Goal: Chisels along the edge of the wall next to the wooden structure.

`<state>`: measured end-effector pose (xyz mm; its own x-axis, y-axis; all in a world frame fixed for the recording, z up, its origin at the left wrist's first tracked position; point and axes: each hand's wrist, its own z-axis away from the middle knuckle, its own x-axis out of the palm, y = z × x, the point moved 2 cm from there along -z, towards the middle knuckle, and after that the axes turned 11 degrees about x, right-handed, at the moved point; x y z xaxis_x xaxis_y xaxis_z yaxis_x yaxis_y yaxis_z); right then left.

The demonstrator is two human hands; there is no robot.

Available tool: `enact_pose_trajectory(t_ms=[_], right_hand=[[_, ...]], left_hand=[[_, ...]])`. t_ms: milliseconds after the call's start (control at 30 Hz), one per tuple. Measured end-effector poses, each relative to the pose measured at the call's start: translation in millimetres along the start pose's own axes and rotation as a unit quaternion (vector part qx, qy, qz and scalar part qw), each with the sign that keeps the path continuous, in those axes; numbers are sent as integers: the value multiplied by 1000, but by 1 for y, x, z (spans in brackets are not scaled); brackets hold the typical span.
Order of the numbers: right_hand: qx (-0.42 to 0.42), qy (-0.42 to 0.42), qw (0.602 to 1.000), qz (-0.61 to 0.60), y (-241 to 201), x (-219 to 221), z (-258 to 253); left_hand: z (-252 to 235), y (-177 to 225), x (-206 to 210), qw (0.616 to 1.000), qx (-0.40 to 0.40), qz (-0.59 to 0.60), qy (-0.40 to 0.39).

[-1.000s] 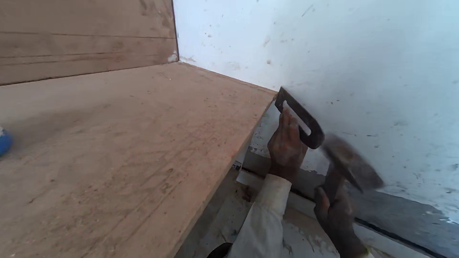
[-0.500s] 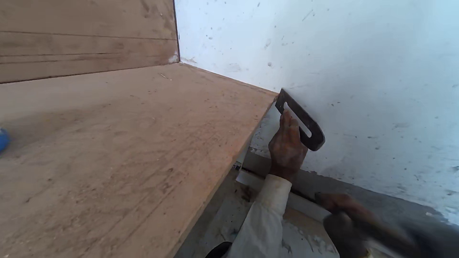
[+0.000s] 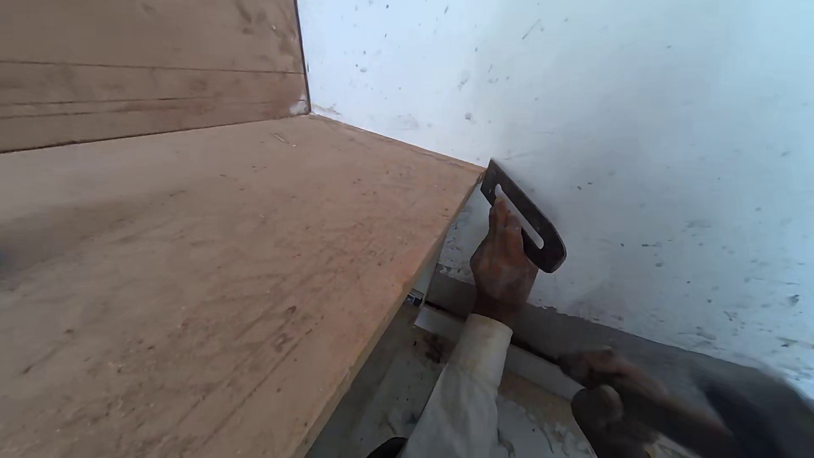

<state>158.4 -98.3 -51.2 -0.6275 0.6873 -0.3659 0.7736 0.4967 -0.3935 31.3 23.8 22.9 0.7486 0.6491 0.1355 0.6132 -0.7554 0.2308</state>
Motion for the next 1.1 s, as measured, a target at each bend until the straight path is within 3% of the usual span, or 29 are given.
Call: enact_pose_trajectory(t_ms=[33, 133, 167, 300, 433, 567, 700, 833, 867, 967, 1033, 1100], right_hand=[[1, -7, 1000, -9, 3, 2, 1], [34, 57, 980, 190, 1, 13, 1], [33, 61, 978, 197, -3, 10, 0], [3, 28, 999, -21, 3, 2, 2], [35, 51, 977, 202, -3, 8, -1], [-6, 24, 1000, -2, 4, 1, 1], [40, 63, 980, 186, 7, 12, 2], [9, 18, 1000, 23, 5, 4, 4], [20, 16, 999, 28, 4, 7, 4], [57, 53, 975, 209, -2, 14, 4], [35, 61, 979, 192, -11, 7, 2], [26, 32, 996, 77, -14, -1, 5]], left_hand=[[0, -1, 0, 1000, 2, -3, 0], [4, 2, 0, 1000, -2, 6, -18], [3, 2, 0, 1000, -5, 9, -16], [3, 0, 1, 1000, 2, -8, 6], [5, 2, 0, 999, 0, 15, -31], [3, 0, 3, 1000, 7, -12, -3], [5, 3, 2, 1000, -4, 10, -25], [2, 0, 3, 1000, -7, -1, 0], [3, 0, 3, 1000, -8, 3, -2], [2, 4, -5, 996, -31, 30, -76], [-5, 4, -8, 996, -34, 7, -83], [-8, 8, -9, 996, -31, -17, -87]])
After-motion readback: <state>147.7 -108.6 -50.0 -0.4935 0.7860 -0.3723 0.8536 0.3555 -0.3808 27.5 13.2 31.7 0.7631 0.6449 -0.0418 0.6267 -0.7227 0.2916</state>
